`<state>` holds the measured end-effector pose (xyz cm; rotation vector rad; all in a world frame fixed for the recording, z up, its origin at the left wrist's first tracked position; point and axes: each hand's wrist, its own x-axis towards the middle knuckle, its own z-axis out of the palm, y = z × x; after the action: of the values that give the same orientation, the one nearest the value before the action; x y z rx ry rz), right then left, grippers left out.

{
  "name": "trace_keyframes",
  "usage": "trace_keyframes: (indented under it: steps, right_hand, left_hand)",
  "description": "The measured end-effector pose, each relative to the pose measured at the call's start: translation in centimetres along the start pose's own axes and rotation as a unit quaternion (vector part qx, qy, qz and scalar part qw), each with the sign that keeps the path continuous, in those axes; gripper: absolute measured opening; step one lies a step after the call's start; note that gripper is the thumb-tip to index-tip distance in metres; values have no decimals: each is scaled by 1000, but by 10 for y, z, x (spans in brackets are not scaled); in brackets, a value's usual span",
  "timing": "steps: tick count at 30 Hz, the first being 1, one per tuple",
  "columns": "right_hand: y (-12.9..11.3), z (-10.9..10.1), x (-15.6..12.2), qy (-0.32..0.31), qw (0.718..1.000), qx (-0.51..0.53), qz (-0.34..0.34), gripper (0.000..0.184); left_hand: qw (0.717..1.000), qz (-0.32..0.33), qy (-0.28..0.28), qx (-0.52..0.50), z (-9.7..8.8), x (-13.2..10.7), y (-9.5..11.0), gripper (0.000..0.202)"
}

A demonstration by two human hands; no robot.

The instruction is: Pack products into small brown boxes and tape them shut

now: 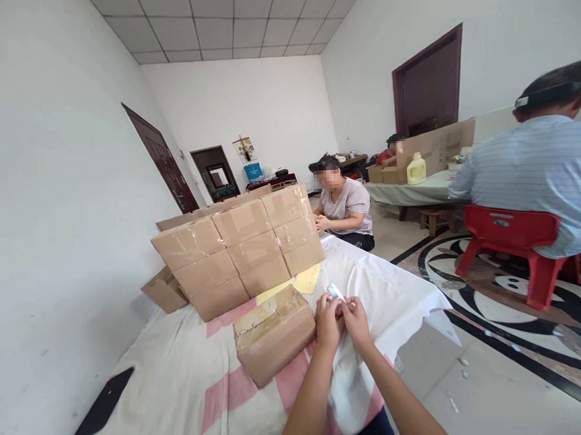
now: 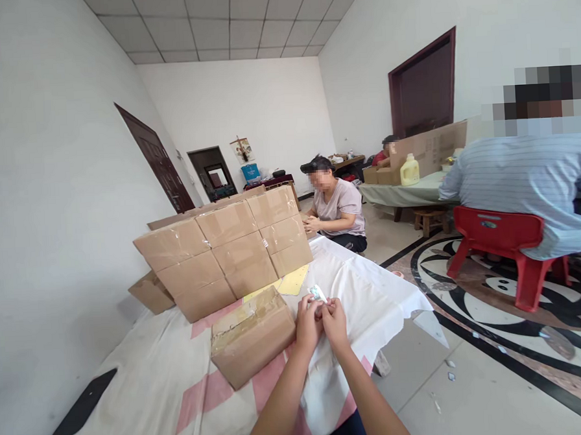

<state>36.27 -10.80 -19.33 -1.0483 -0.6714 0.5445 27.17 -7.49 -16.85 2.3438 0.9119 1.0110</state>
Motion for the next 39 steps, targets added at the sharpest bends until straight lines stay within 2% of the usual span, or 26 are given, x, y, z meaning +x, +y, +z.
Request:
trace_keyframes:
  steps: [10,13,16,18,21,23,24,26,29,32,34,39]
  right_hand:
    - [4,-1,2,5,1000,4,24,32]
    - [4,-2,3,7,999,11,30,34]
    - [4,-3,2,5,999,19,32,34]
    - [3,-4,2,2,999,22,32,32]
    - [3,-6,1,-3,999,14,34,29]
    - [4,-6,0,-9,999,3,36,28]
    - [3,-6,0,-11,999,-2,37,27]
    - [3,-7,0,-12,999,-9,38,26]
    - [2,-6,1,-11,999,-14,38,26]
    - [1,-6,2,-10,999,-16,33,27]
    - [0,-6,2,-10,999,-19,30,27]
    - [-1,-5,2,-19,999,-28,37,23]
  left_hand:
    - [999,-11,-20,46,-4,0,6,28]
    - [998,-14,-26,62,-9,-5,8,33]
    - [996,-15,-37,82,-19,-1,24,46]
    - [996,18,-35,85,-30,14,44,67]
    - [992,107,5,74,-47,55,80,97]
    - [989,141,21,50,-54,84,95,99]
    - [990,137,13,25,-54,95,97,96]
    - [995,90,-29,-37,-46,110,90,87]
    - [993,-17,-66,-96,-17,108,58,74]
    - [990,-91,-24,-102,13,88,22,63]
    - [987,-118,5,-112,27,73,3,59]
    - [975,-151,39,-156,40,53,-30,51]
